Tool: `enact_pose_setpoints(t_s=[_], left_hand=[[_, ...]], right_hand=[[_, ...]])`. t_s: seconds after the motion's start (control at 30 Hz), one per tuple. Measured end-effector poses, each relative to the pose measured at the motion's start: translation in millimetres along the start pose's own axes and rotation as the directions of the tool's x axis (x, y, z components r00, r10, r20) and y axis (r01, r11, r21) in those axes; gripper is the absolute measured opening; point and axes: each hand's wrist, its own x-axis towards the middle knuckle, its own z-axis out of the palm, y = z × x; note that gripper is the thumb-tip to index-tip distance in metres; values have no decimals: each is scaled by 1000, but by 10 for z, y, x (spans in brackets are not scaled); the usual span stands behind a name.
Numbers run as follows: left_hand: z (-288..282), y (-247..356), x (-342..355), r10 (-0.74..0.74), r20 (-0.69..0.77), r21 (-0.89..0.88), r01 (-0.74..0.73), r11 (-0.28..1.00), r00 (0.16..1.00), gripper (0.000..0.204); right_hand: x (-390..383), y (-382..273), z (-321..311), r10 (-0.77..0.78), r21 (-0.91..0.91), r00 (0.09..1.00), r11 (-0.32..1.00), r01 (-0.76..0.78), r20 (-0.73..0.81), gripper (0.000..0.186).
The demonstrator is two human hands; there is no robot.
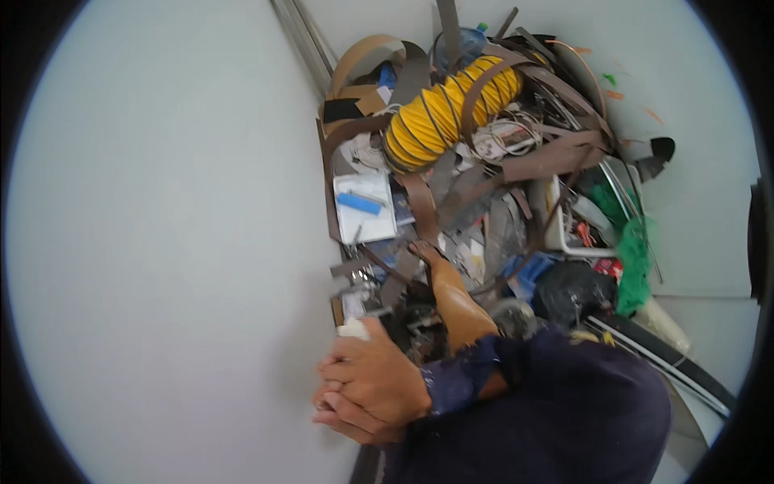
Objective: The person mixes white adhesive in a bucket by hand, stands up, and attaches a roller cover to a frame before picking up a paint tray.
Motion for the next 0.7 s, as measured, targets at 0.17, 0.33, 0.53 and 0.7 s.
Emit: enact_pose_setpoints(t_s=[0.17, 0.33, 0.53, 0.7], left_hand=[[1523, -735, 815, -131, 298, 31, 128, 991, 945, 63], [2333, -2269, 1159, -187, 498, -54, 246, 968, 847, 74], [2939, -4545, 1390, -419, 779, 354, 224, 908, 465, 61], [3237, -6546, 1700, -519, 698, 554, 86, 828, 493, 46]], right_hand=[[557, 1924, -597, 160, 71, 985, 985, -155, -63, 11], [912, 3551, -1192, 267, -20, 963, 963, -267, -23, 16], [1130, 5352, -1671, 412, -91, 911, 907, -410, 7, 33], [723, 6651, -1967, 565, -42, 825, 824, -565, -14, 41]])
